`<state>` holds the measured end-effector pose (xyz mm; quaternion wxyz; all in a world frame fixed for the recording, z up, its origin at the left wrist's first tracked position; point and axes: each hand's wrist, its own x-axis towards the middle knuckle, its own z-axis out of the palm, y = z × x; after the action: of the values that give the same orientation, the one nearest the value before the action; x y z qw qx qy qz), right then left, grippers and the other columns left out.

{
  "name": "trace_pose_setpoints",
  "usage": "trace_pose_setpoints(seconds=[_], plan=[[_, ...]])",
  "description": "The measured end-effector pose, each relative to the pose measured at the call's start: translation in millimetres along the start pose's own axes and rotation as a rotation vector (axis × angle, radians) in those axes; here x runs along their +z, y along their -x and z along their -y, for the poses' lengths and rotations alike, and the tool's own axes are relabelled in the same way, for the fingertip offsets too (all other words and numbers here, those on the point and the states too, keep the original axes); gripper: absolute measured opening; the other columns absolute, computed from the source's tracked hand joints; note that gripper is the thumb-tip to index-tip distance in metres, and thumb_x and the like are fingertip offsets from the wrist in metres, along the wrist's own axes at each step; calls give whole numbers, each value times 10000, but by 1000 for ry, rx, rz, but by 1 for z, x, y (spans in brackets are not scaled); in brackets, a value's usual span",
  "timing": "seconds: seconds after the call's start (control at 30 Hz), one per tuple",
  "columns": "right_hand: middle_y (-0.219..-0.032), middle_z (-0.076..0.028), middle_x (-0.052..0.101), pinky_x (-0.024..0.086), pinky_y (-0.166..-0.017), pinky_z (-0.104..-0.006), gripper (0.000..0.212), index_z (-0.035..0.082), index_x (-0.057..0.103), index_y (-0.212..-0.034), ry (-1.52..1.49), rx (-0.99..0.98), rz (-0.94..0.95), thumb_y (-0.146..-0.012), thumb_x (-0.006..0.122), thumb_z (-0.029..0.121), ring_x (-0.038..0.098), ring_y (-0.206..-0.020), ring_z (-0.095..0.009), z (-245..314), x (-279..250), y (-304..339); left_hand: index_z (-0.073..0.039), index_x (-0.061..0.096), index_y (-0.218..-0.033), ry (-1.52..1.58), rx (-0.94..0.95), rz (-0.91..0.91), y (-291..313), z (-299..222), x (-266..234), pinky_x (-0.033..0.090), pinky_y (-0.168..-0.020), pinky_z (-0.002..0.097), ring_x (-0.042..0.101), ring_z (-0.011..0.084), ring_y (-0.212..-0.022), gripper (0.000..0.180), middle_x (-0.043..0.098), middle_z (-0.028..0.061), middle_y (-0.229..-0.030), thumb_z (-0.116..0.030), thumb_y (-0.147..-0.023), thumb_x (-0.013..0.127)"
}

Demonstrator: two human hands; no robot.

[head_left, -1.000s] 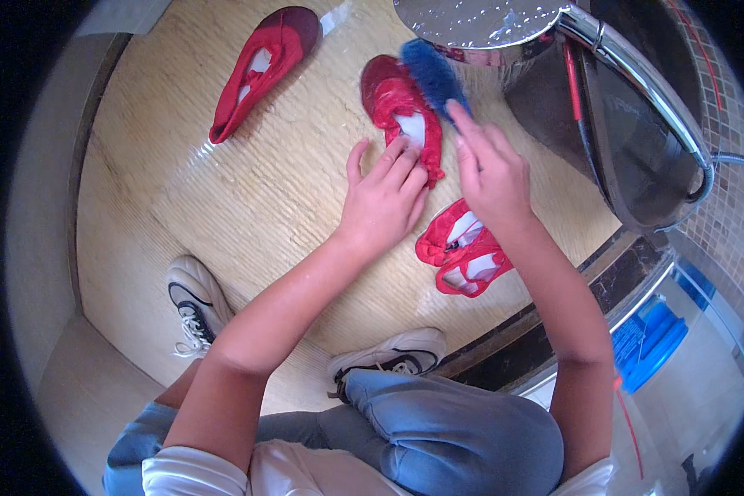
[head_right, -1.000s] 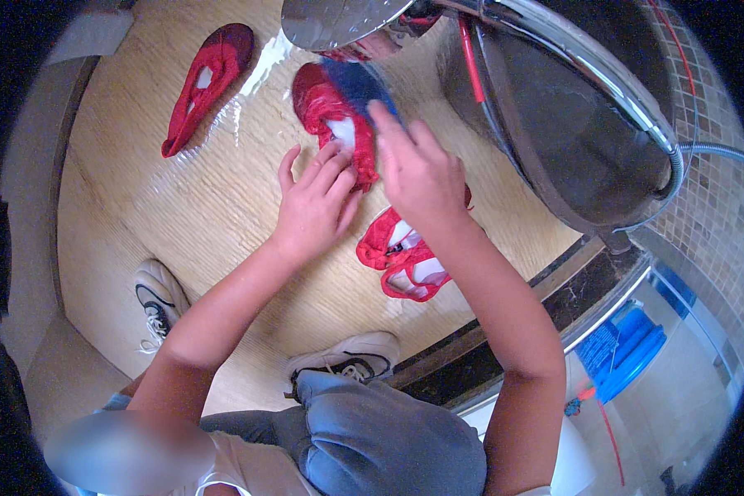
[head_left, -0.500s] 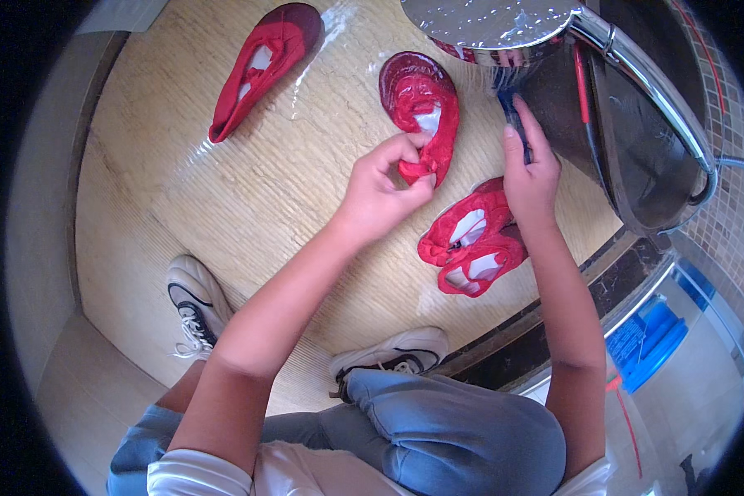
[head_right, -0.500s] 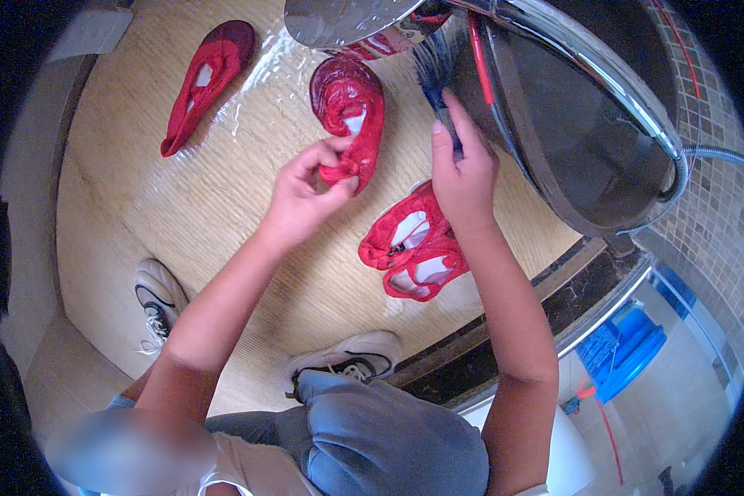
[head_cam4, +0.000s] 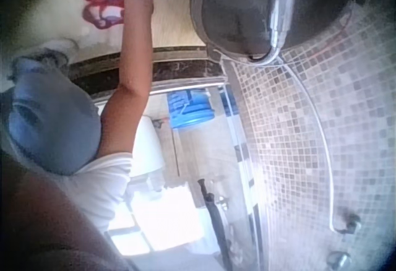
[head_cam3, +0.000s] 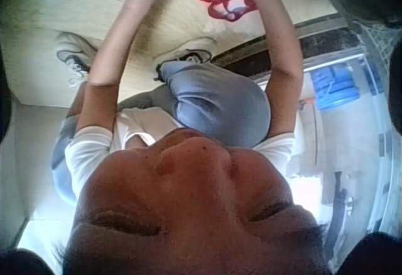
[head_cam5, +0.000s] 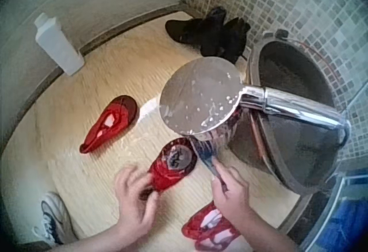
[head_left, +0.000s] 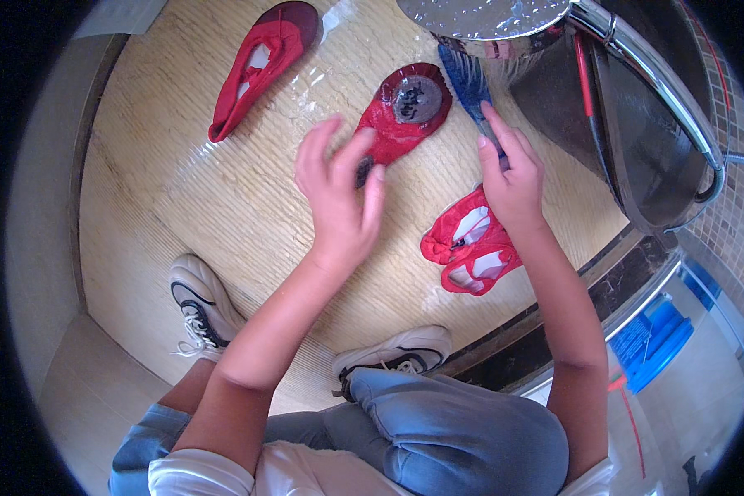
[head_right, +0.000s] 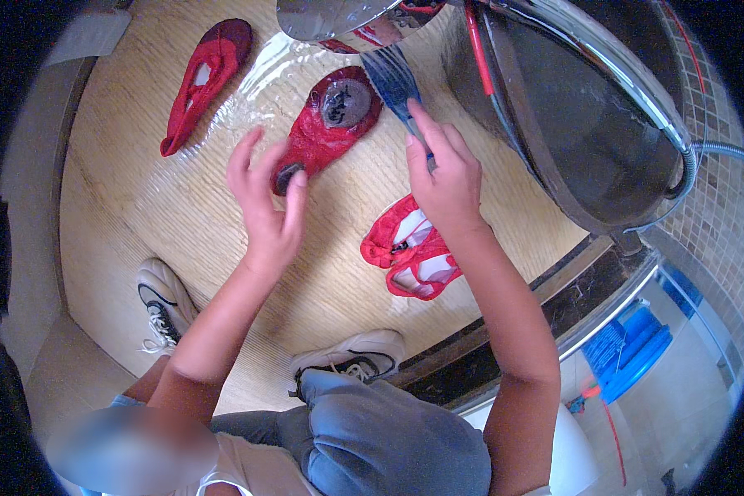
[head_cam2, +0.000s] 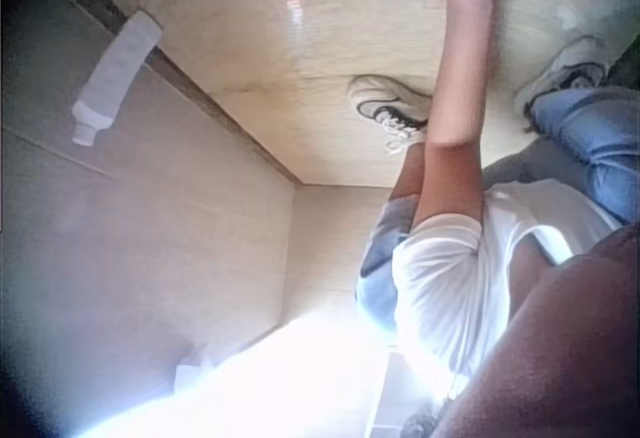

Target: The person scrubs a pair of red shoes with a blue brush under running water from a shower head. They hold each shoe in place with one hand while brushing the exterior and interior surfaces, then rinse the shoes and repeat the process.

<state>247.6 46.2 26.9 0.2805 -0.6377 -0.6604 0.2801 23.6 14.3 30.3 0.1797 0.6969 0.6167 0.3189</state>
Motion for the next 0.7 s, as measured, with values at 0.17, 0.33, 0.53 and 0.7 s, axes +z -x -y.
trace_pose_setpoints(seconds=[0.17, 0.33, 0.53, 0.7], plan=[[-857, -121, 591, 513, -603, -395, 436, 201, 588, -1323, 161, -160, -31, -890, 610, 152, 629, -690, -306, 4, 7, 0, -82, 546, -1309, -175, 102, 247, -4, 20, 8, 311, -1087, 471, 421, 328, -1324, 466, 514, 118, -1361, -135, -858, 650], [-823, -82, 568, 497, -500, -430, 444, 251, 591, -1312, 482, -317, 172, -875, 628, 184, 618, -617, -310, 13, 14, 10, -112, 488, -1385, -139, 89, 243, 7, 20, 22, 220, -1109, 568, 388, 279, -1375, 533, 432, 110, -1461, -137, -873, 632], [-836, -75, 574, 486, -479, -448, 451, 289, 597, -1308, 403, -259, 13, -868, 640, 203, 612, -569, -309, 5, -4, -10, -140, 466, -1409, -252, 130, 283, -1, -2, 41, 130, -1124, 599, 343, 243, -1418, 578, 420, 60, -1495, -196, -863, 647], [-815, -87, 566, 493, -497, -454, 439, 286, 589, -1319, 469, -268, 87, -887, 614, 213, 608, -569, -314, -4, -7, 2, -171, 491, -1389, -330, 181, 268, 2, 4, 34, 172, -1116, 553, 418, 217, -1341, 577, 452, -1, -1473, -257, -847, 667]])
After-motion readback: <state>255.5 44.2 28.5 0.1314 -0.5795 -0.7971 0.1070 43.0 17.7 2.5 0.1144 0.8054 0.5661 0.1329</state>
